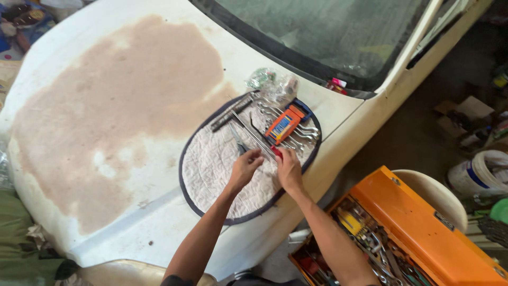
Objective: The person opens an orange toolbox and repeatedly removes tools and parts, placing them on a mat on the car hood. The person handles wrenches, sockets, a caliper, and other hardware, arranging them on the mat throughout the clip.
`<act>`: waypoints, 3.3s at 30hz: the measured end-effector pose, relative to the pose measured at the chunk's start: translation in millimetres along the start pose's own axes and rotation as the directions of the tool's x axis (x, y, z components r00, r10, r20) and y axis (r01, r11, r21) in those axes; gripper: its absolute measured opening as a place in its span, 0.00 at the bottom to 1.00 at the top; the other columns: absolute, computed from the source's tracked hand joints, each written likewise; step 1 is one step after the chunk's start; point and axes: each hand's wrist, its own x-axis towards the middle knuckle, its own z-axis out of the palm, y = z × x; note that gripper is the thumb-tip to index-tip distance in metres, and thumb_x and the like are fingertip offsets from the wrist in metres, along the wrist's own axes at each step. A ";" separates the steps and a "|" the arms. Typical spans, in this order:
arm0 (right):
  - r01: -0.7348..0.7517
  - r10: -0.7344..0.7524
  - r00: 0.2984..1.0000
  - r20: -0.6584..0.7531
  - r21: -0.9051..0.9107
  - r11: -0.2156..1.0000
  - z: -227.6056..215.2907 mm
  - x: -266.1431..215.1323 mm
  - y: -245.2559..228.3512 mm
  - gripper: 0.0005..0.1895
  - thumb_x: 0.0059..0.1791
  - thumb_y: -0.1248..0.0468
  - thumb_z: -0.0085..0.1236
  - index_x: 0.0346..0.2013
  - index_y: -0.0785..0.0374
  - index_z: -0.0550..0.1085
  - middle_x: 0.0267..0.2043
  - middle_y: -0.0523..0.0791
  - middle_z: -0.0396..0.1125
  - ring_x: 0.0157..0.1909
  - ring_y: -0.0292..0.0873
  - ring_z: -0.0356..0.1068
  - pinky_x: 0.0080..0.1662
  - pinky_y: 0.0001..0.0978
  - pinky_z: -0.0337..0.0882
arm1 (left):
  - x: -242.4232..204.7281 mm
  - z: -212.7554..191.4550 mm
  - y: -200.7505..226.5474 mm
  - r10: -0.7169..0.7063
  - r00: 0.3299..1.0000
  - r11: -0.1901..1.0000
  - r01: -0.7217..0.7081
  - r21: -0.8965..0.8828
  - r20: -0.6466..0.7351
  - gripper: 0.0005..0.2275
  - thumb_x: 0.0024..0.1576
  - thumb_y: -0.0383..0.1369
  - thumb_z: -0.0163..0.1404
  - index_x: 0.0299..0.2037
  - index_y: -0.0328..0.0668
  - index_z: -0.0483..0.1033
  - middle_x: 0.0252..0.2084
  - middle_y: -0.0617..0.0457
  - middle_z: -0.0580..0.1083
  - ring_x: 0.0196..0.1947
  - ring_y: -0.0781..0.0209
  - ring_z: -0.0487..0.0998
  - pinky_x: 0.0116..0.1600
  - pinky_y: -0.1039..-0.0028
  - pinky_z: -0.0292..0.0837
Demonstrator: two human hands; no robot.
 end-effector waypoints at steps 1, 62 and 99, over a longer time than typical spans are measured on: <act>0.013 -0.014 0.999 -0.029 -0.022 1.000 5.4 7.2 3.1 0.15 0.50 0.70 0.56 0.52 0.68 0.72 0.46 0.56 0.66 0.47 0.62 0.68 0.48 0.50 0.69 | -2.4 -7.3 -4.0 -0.010 1.000 0.999 0.010 0.038 0.014 0.19 0.59 0.35 0.54 0.57 0.35 0.76 0.45 0.45 0.81 0.41 0.60 0.84 0.47 0.71 0.77; -0.549 0.499 0.835 -0.230 -0.412 0.728 -346.6 -308.4 115.6 0.33 0.56 0.56 0.53 0.72 0.66 0.57 0.75 0.56 0.51 0.77 0.59 0.48 0.71 0.50 0.54 | -105.7 315.6 65.4 0.497 0.589 0.585 -0.770 0.255 0.637 0.24 0.62 0.36 0.51 0.68 0.38 0.63 0.67 0.37 0.66 0.68 0.38 0.64 0.68 0.44 0.57; -0.748 0.728 0.661 -0.182 -0.082 0.659 -336.0 -536.8 291.8 0.14 0.49 0.69 0.58 0.50 0.66 0.74 0.48 0.53 0.70 0.51 0.57 0.71 0.53 0.42 0.71 | -184.0 542.5 -181.0 -0.156 0.301 0.250 -0.909 0.332 0.941 0.10 0.60 0.29 0.47 0.49 0.46 0.77 0.50 0.55 0.77 0.52 0.58 0.77 0.56 0.63 0.70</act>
